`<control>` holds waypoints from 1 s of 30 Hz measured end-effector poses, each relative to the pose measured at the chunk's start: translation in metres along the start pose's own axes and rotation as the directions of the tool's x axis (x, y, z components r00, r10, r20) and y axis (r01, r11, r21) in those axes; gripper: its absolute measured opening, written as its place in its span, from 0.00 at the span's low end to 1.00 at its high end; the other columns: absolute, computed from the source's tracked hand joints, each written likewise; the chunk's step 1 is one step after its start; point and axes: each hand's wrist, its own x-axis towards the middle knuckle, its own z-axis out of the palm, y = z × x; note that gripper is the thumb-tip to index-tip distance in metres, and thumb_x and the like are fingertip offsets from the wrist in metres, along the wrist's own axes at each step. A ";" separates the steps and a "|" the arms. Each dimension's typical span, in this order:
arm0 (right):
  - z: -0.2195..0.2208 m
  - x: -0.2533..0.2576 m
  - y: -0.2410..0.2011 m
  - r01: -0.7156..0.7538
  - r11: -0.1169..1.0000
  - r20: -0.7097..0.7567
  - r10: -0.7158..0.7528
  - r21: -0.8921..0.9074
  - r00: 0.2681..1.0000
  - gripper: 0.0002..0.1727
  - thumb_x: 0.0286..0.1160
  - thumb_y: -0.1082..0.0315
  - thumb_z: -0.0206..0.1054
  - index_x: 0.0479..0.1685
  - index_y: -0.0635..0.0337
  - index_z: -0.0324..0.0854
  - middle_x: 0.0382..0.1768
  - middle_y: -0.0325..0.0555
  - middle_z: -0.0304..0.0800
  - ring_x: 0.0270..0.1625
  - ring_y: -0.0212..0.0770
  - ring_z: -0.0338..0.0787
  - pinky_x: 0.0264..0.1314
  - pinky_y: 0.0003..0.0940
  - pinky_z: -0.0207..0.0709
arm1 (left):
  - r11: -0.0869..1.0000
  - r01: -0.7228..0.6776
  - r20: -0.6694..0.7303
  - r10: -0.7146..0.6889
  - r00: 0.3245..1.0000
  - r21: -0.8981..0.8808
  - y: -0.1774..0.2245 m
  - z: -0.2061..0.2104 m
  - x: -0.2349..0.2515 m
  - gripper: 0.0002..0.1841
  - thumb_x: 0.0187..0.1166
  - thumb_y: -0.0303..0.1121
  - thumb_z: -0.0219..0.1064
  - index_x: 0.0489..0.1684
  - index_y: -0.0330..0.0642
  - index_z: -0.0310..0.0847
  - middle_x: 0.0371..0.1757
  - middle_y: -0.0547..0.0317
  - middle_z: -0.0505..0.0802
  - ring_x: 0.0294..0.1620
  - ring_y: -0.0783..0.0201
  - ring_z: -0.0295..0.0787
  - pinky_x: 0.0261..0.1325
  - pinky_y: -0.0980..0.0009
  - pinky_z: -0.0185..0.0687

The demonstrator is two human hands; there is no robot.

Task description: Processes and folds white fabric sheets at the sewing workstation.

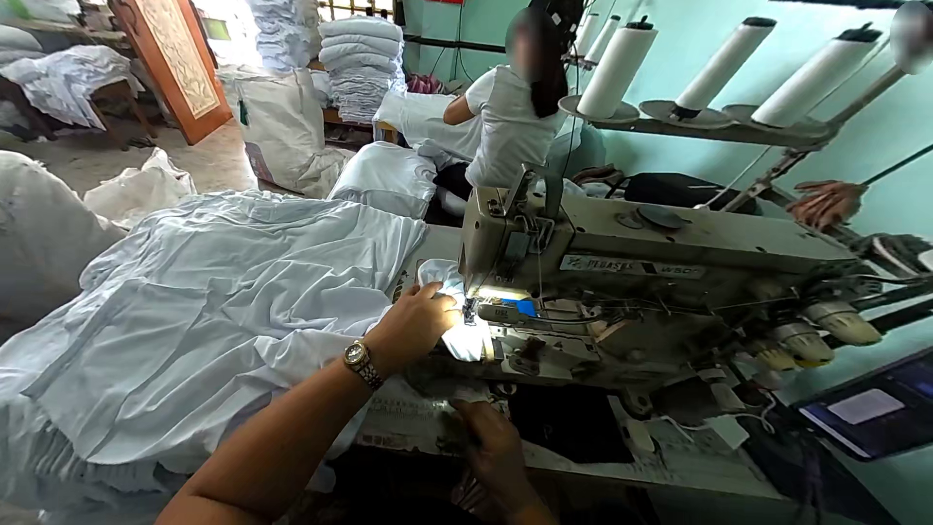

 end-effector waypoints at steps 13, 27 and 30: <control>0.002 0.005 0.001 -0.007 0.997 0.051 0.011 -0.071 0.999 0.15 0.85 0.55 0.62 0.47 0.50 0.93 0.30 0.36 0.88 0.33 0.29 0.87 0.37 0.24 0.83 | 1.000 0.002 -0.004 -0.002 1.000 -0.027 0.000 0.002 0.003 0.13 0.82 0.20 0.57 0.48 0.43 0.89 0.63 0.54 0.92 0.79 0.48 0.77 0.75 0.48 0.77; 0.004 0.007 -0.006 -0.055 0.984 0.170 0.084 -0.171 0.982 0.07 0.70 0.59 0.70 0.38 0.48 0.92 0.26 0.38 0.87 0.31 0.37 0.89 0.32 0.36 0.85 | 0.961 0.046 -0.125 -0.083 0.989 -0.273 -0.015 0.010 0.020 0.15 0.76 0.17 0.57 0.45 0.40 0.92 0.54 0.51 0.94 0.65 0.52 0.88 0.71 0.54 0.81; 0.006 0.009 -0.004 -0.064 0.983 0.200 0.099 -0.173 0.975 0.06 0.66 0.61 0.71 0.37 0.48 0.91 0.26 0.38 0.86 0.31 0.38 0.89 0.32 0.38 0.85 | 0.958 -0.023 -0.112 -0.010 0.994 -0.287 -0.033 0.008 0.034 0.15 0.74 0.15 0.57 0.43 0.37 0.92 0.55 0.49 0.94 0.66 0.48 0.88 0.72 0.50 0.80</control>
